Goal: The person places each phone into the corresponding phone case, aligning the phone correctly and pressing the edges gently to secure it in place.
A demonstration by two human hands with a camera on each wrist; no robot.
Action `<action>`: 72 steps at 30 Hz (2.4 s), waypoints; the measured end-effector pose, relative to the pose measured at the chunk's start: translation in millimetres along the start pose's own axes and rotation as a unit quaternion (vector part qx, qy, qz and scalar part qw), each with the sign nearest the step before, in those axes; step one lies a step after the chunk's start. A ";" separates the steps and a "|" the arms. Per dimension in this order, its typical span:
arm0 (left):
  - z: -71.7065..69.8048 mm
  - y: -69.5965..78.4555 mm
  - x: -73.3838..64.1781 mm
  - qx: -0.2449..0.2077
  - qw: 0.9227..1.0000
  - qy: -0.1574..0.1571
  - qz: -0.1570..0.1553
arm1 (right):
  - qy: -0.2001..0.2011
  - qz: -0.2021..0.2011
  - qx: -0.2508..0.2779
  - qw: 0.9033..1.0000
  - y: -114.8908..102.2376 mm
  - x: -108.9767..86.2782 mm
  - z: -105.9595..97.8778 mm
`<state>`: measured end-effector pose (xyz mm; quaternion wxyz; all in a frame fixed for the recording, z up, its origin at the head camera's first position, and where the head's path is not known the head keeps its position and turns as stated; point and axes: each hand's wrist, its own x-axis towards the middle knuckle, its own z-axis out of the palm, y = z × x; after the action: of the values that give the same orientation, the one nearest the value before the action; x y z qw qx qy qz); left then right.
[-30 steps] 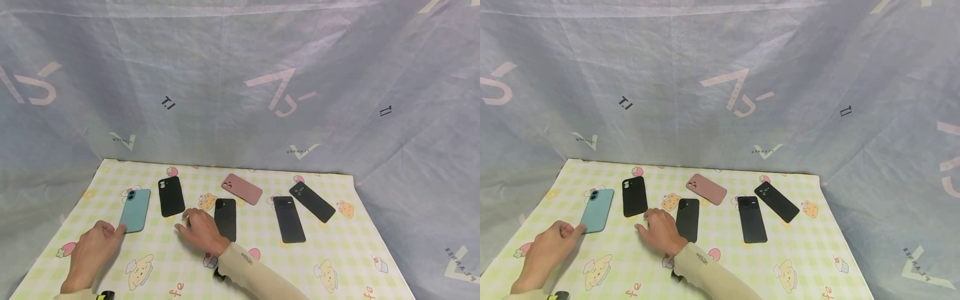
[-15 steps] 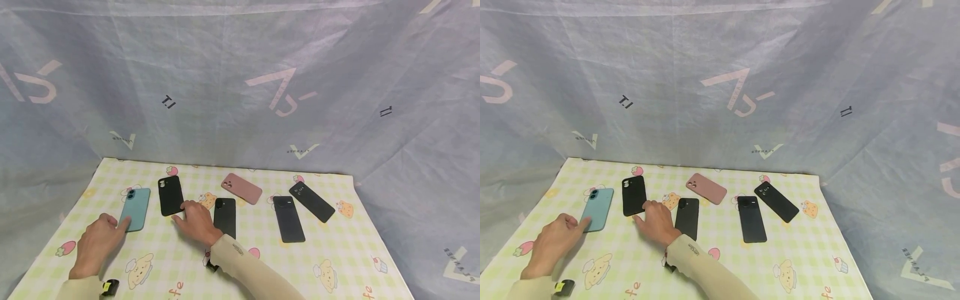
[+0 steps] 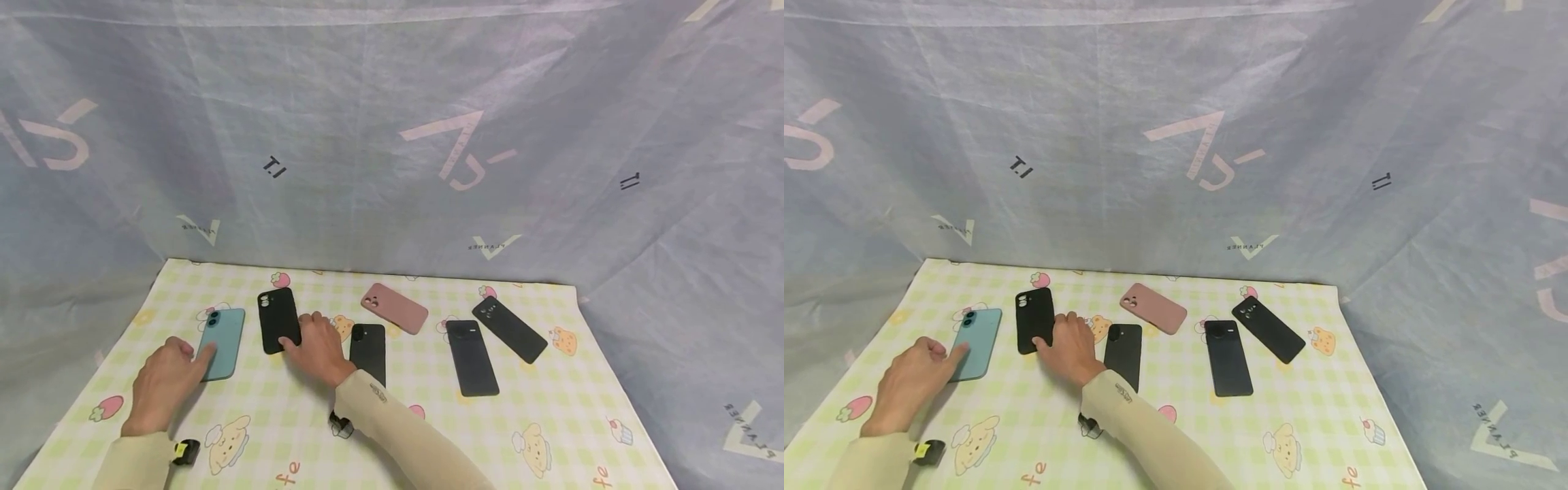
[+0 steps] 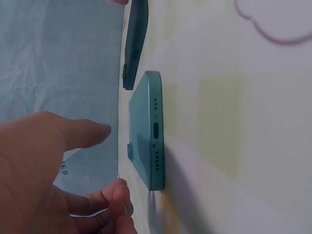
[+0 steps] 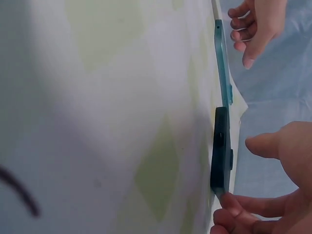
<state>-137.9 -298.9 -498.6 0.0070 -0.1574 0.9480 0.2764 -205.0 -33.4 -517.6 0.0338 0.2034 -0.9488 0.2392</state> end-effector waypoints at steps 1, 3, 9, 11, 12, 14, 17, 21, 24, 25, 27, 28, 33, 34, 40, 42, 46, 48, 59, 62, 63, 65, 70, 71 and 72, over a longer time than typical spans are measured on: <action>0.1 0.3 0.9 -0.001 1.000 0.002 0.003 | -0.001 0.004 -0.001 1.000 -0.2 1.5 0.6; 0.1 0.6 2.6 -0.004 1.000 0.006 0.006 | -0.003 0.012 -0.001 1.000 -1.4 5.0 2.3; 2.4 3.4 7.3 -0.009 1.000 0.007 0.005 | -0.015 0.046 0.006 0.999 -8.4 15.1 7.9; 3.8 5.9 9.4 -0.008 1.000 0.001 0.000 | -0.026 0.063 0.014 0.998 -10.3 17.7 9.0; 4.7 7.3 10.3 -0.006 1.000 -0.003 -0.002 | -0.032 0.071 0.019 0.997 -11.1 19.3 9.1; 5.9 10.8 12.3 -0.002 1.000 -0.008 -0.008 | -0.045 0.085 0.024 0.995 -12.1 22.3 9.8; 8.3 15.3 14.4 0.004 1.000 -0.008 -0.017 | -0.056 0.100 0.024 0.993 -13.6 26.5 10.1; 11.3 19.7 16.0 0.011 1.000 -0.008 -0.020 | -0.058 0.105 0.004 0.993 -16.0 31.2 12.1; 14.0 20.6 16.5 0.017 1.000 -0.013 -0.020 | -0.058 0.105 -0.027 0.992 -17.9 33.5 15.5; 14.9 20.5 16.6 0.018 1.000 -0.014 -0.020 | -0.058 0.104 -0.037 0.992 -18.8 34.0 16.6; 16.0 20.2 16.9 0.021 0.999 -0.020 -0.019 | -0.056 0.104 -0.053 0.992 -20.5 34.6 18.7; 16.6 19.9 17.0 0.023 0.999 -0.023 -0.018 | -0.055 0.103 -0.061 0.991 -21.3 34.6 19.5; 18.5 20.5 18.1 0.034 0.999 -0.036 -0.008 | -0.047 0.096 -0.088 0.990 -23.6 35.0 22.9; 18.9 21.3 18.1 0.037 0.999 -0.036 -0.005 | -0.046 0.094 -0.093 0.990 -23.8 35.0 23.2; 20.9 26.6 16.8 0.050 0.998 -0.030 0.003 | -0.037 0.096 -0.098 0.990 -23.2 35.2 26.1; 21.7 27.6 17.0 0.054 0.998 -0.031 -0.003 | -0.036 0.093 -0.100 0.990 -23.5 34.6 26.4; 23.1 30.1 17.7 0.060 0.997 -0.038 -0.008 | -0.034 0.087 -0.104 0.990 -24.6 32.9 25.0; 23.3 31.6 18.0 0.062 0.997 -0.039 -0.010 | -0.036 0.086 -0.104 0.990 -25.1 32.3 24.4; 20.7 33.5 20.2 0.054 0.997 -0.048 -0.015 | -0.032 0.091 -0.083 0.992 -23.7 32.4 25.8; 20.4 33.2 21.1 0.051 0.997 -0.048 -0.018 | -0.030 0.091 -0.084 0.992 -23.3 33.2 26.3; 20.4 33.0 21.5 0.050 0.997 -0.048 -0.019 | -0.028 0.092 -0.083 0.992 -23.4 33.2 26.4; 20.2 32.5 21.8 0.048 0.997 -0.048 -0.022 | -0.029 0.095 -0.081 0.992 -23.6 33.4 26.5; 19.3 32.8 23.4 0.045 0.997 -0.049 -0.028 | -0.028 0.107 -0.073 0.991 -24.5 33.8 28.4; 19.0 32.8 23.9 0.045 0.997 -0.050 -0.029 | -0.026 0.109 -0.072 0.991 -24.6 34.1 28.8; 18.8 33.2 24.4 0.045 0.997 -0.050 -0.030 | -0.025 0.111 -0.070 0.991 -24.7 34.2 28.8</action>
<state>-172.6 -269.7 -499.6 0.0699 -0.1712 0.9529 0.2405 -225.5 -79.4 -526.6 -0.0027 0.1002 -0.9804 0.1697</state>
